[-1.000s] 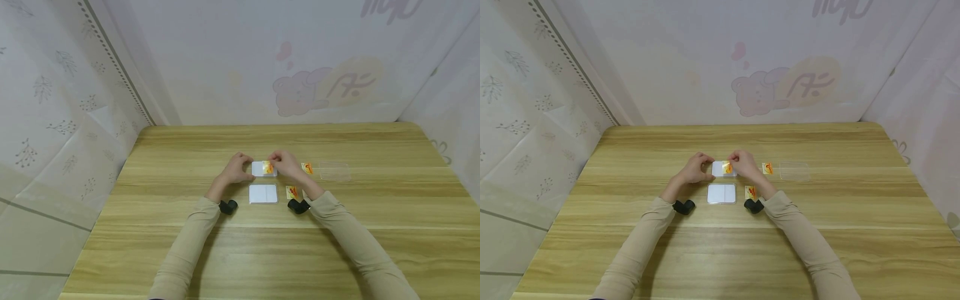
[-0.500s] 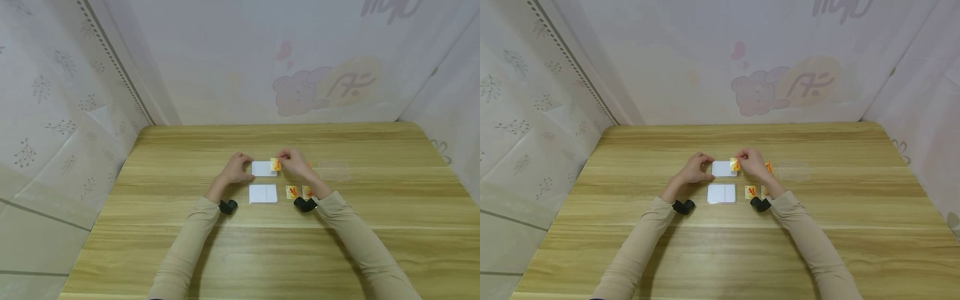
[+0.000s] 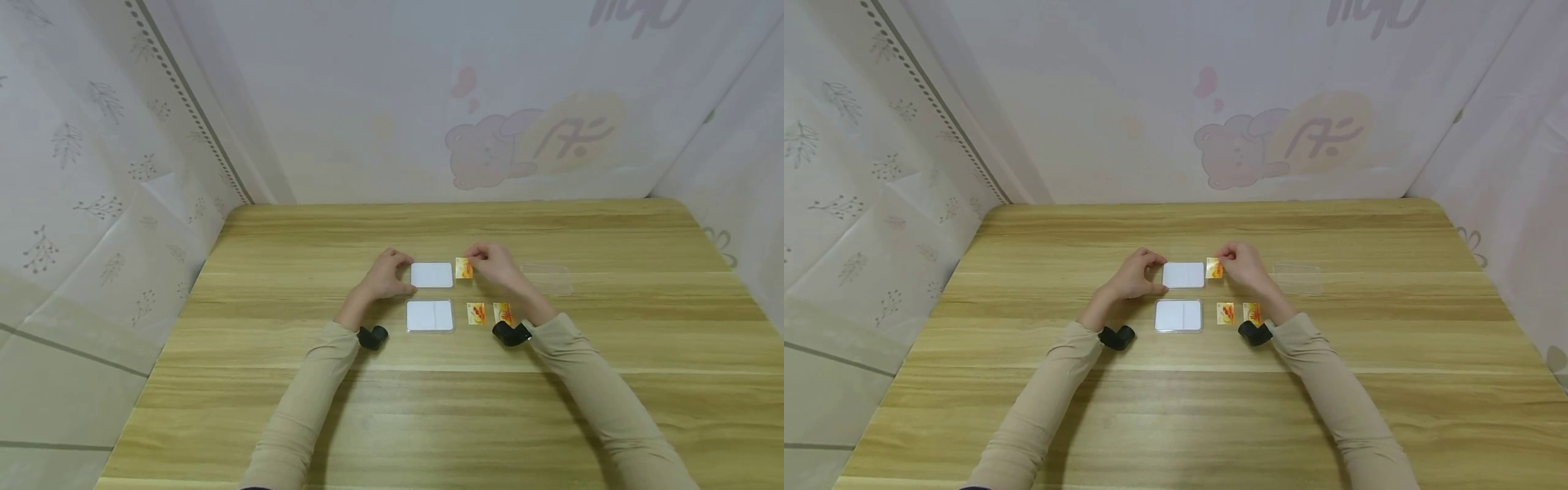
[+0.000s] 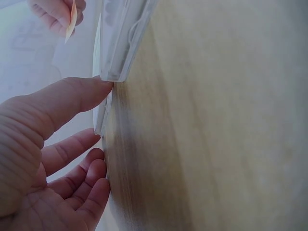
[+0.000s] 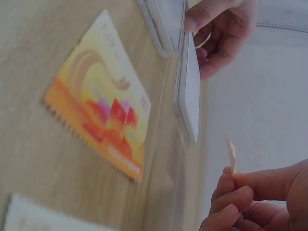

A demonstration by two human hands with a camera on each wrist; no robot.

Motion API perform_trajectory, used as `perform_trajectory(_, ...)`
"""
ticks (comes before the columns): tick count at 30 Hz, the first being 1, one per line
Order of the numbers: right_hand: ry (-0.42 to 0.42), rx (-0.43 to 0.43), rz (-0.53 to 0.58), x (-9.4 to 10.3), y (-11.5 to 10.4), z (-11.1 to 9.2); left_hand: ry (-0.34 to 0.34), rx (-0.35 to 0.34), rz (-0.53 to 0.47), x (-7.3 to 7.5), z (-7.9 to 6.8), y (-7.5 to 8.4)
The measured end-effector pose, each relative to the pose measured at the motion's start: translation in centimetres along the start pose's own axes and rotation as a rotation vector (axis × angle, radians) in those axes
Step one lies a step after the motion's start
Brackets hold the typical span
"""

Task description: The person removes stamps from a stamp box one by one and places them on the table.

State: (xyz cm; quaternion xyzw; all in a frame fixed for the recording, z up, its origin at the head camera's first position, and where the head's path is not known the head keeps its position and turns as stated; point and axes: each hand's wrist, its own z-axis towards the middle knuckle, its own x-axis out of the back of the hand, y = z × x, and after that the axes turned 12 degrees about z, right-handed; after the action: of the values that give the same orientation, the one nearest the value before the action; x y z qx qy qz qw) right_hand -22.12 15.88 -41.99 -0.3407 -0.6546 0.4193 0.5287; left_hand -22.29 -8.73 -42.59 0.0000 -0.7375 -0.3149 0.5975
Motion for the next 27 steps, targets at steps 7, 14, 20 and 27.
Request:
perform_trajectory(7,-0.008,-0.002,-0.034,0.58,0.24,-0.28,-0.007,0.0,-0.001,-0.02,0.0,-0.04)
perform_trajectory(14,-0.007,0.025,-0.087,0.84,0.65,-0.27,0.004,-0.012,0.0,-0.05,-0.01,-0.09)
perform_trajectory(20,-0.008,0.039,-0.119,0.97,0.94,-0.18,0.005,-0.009,-0.003,-0.02,0.03,-0.01)
perform_trajectory(27,-0.022,0.029,-0.191,0.84,0.93,0.06,0.001,-0.005,-0.009,-0.02,-0.09,0.1)
